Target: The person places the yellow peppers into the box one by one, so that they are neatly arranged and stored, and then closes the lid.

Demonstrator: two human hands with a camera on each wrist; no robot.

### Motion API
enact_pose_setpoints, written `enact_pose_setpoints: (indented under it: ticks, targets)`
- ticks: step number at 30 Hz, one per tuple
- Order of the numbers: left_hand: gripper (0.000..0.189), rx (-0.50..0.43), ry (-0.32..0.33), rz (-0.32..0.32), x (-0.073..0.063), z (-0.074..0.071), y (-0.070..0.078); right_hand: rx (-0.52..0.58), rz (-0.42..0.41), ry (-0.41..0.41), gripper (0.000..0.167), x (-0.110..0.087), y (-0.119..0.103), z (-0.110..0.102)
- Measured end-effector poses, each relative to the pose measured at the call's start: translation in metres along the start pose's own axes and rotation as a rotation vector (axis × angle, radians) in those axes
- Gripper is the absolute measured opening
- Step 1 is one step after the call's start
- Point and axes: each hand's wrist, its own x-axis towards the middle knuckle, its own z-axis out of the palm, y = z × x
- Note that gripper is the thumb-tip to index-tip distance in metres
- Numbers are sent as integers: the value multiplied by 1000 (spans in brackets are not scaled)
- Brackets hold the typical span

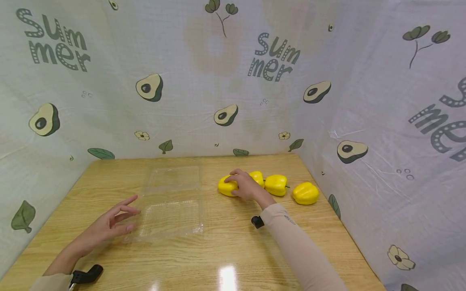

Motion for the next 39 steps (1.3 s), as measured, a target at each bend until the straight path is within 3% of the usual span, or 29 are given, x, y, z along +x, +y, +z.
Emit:
enact_pose_setpoints:
  ticks: [18,30,39]
  targets:
    - [33,-34,-11,-34,2,1,2,-31,-47,32,44,-1,-20,-17]
    - [33,-17,-8,-30,4,0,-3,-34,-120,67,44,5,-56,-28]
    - [37,-30,-7,-65,5,-1,-3,-9,-155,57,44,14,-79,-28]
